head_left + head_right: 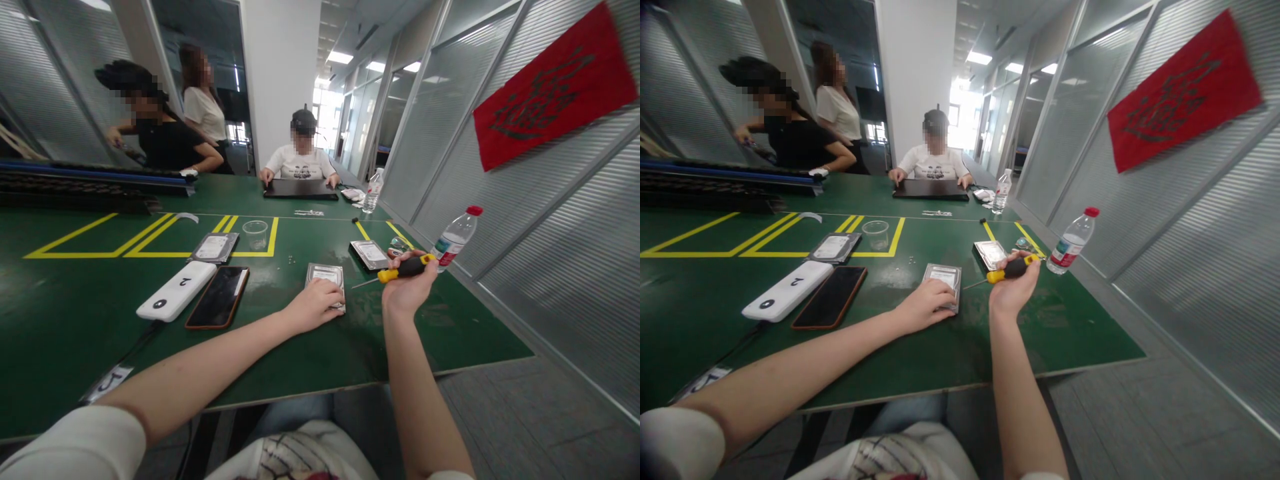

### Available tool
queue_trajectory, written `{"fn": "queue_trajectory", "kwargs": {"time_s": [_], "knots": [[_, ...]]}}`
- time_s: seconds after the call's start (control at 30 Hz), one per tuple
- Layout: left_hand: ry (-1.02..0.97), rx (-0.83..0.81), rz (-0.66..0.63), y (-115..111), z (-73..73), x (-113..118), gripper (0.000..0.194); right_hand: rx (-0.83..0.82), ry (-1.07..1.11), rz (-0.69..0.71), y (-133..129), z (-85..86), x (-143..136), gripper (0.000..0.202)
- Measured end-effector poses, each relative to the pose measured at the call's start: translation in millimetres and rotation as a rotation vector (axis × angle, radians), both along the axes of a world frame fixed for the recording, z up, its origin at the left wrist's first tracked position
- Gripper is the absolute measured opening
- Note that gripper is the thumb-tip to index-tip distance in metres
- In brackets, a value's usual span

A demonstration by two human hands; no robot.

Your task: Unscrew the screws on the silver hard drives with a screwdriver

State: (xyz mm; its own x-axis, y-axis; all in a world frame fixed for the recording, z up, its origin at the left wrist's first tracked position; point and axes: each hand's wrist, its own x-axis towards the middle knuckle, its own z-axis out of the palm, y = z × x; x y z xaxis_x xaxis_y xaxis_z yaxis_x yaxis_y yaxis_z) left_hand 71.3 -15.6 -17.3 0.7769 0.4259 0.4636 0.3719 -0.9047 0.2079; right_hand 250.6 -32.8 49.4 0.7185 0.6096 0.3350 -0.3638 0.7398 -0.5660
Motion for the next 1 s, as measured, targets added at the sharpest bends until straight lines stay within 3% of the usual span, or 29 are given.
{"fn": "queue_trajectory", "kwargs": {"time_s": [0.23,0.4,0.53,1.0], "knots": [[0.039,-0.027,0.024,-3,-0.5,-2,0.016,-0.094,-0.116,0.185,-5,-0.2,-10,0.032],[0.082,-0.075,0.124,10,1.7,-15,0.064,-0.138,-0.204,0.251,-6,-3.8,-20,0.032],[0.257,-0.188,0.135,19,-1.7,-31,0.079,-0.139,-0.221,0.251,-6,-5.8,-22,0.033],[0.278,-0.092,0.184,10,-7.1,-29,0.071,-0.16,-0.295,0.269,-8,-8.9,-25,0.031]]}}
